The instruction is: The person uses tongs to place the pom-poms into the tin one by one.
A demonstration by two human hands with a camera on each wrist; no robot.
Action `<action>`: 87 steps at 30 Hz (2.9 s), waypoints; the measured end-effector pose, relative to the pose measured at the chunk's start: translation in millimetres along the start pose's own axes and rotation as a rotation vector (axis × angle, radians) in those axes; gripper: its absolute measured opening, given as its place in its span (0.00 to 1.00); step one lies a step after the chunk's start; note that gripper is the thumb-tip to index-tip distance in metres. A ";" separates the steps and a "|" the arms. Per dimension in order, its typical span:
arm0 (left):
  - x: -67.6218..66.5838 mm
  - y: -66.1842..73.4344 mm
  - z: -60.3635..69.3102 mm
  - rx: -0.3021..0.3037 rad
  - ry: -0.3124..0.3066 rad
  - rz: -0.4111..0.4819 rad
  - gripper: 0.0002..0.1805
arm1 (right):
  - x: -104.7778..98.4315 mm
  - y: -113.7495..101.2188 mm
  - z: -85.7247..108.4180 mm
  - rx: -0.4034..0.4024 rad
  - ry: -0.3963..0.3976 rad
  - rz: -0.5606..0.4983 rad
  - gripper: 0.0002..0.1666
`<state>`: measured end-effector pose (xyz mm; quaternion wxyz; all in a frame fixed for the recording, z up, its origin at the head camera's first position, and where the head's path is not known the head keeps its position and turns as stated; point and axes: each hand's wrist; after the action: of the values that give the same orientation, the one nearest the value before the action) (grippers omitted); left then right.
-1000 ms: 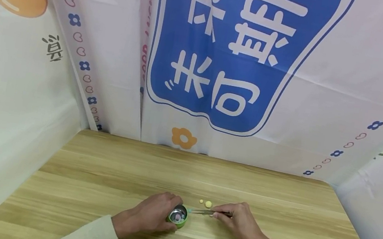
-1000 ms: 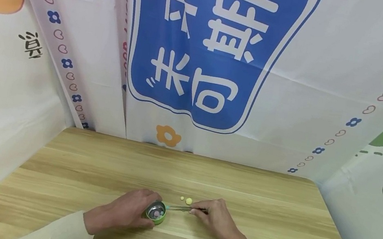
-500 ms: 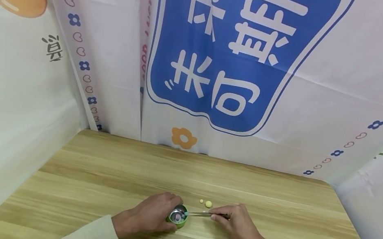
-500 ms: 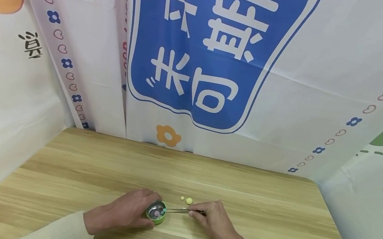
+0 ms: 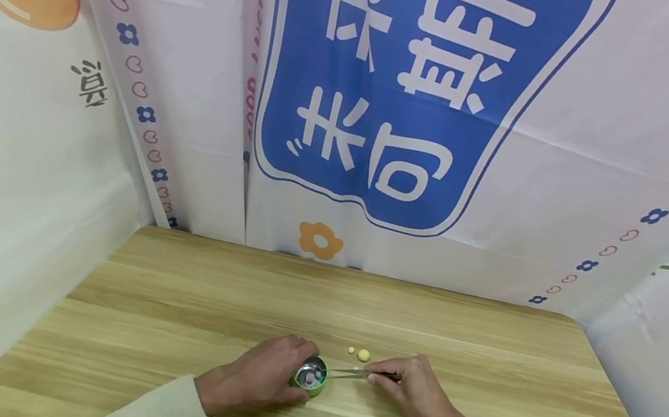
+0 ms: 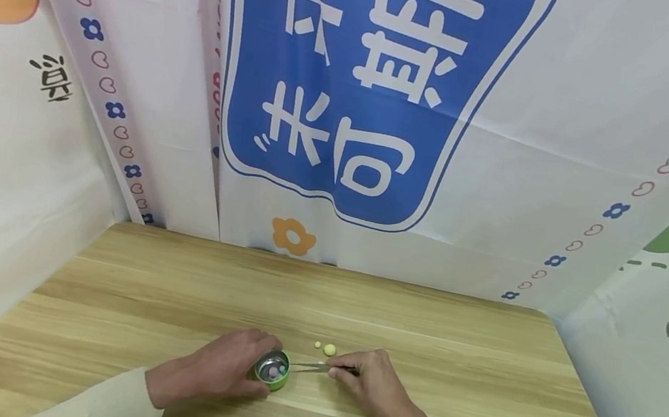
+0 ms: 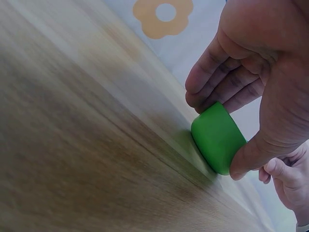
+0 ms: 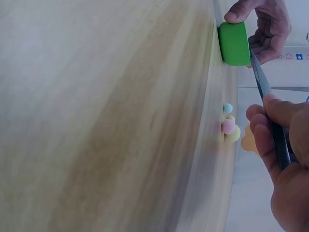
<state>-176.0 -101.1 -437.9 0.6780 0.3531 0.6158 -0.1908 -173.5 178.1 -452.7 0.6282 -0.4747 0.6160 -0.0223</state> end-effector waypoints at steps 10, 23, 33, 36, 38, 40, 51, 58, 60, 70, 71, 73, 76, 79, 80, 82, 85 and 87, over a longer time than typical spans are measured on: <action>-0.1 -0.8 -0.1 0.004 0.005 0.006 0.27 | -3.2 2.8 3.8 0.001 -0.010 -0.018 0.10; 0.2 -0.6 -0.6 0.002 -0.001 0.004 0.27 | -9.3 7.2 8.1 0.055 -0.019 -0.006 0.12; 0.1 -0.2 -0.5 -0.004 -0.011 0.009 0.28 | -10.8 12.5 10.0 0.145 -0.004 0.001 0.10; 0.3 -0.5 -0.4 -0.003 -0.012 0.007 0.28 | -9.5 15.2 10.4 0.156 0.004 0.019 0.10; 0.1 -0.6 -0.4 -0.005 -0.014 0.009 0.28 | -9.2 16.4 10.7 0.167 0.009 0.023 0.10; -0.2 -0.6 -0.4 -0.009 -0.020 0.011 0.28 | -9.5 17.5 11.1 0.179 0.013 0.028 0.10; -1.3 -0.1 -0.3 -0.007 -0.023 0.015 0.28 | -12.6 22.8 12.8 0.219 0.021 0.044 0.10; -1.1 0.3 0.1 -0.012 -0.029 0.014 0.27 | -12.1 25.9 14.0 0.230 0.037 0.067 0.11; -1.1 0.5 0.1 -0.014 -0.031 0.012 0.27 | -12.3 26.1 14.2 0.229 0.045 0.070 0.11; -1.0 0.3 -0.2 -0.009 -0.028 0.010 0.28 | -12.8 26.6 14.4 0.276 0.107 0.096 0.11; -0.8 0.3 -0.2 -0.007 -0.028 0.009 0.28 | -12.8 26.6 14.4 0.282 0.112 0.100 0.10; -0.8 0.2 -0.2 -0.006 -0.027 0.006 0.28 | -12.7 27.5 14.5 0.286 0.121 0.105 0.10; -1.0 0.1 -0.1 -0.005 -0.027 0.003 0.28 | -13.1 28.6 14.5 0.298 0.131 0.105 0.10; -1.4 0.0 -0.4 -0.003 -0.026 0.001 0.28 | -13.7 29.4 14.7 0.302 0.130 0.105 0.11; -1.7 0.1 -0.6 -0.003 -0.028 -0.001 0.28 | -14.0 29.5 14.8 0.307 0.128 0.102 0.11; -1.7 0.1 -0.8 -0.003 -0.029 -0.003 0.28 | -14.5 29.8 14.7 0.306 0.125 0.100 0.11; -1.3 -0.3 -0.7 -0.005 -0.028 -0.006 0.28 | -15.0 29.7 14.2 0.304 0.126 0.098 0.11; -1.1 -0.4 -0.7 -0.006 -0.025 -0.010 0.28 | -15.4 30.1 13.9 0.300 0.130 0.102 0.10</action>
<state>-177.0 -101.1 -436.9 0.6859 0.3455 0.6095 -0.1969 -182.9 212.0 -462.8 0.6512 -0.3415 0.6683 -0.1126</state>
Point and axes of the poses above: each hand's wrist, its own z-axis away from the middle knuckle, its own x-axis out of the palm, y = z × x, and after that the axes turned 7 degrees about -y, right-handed
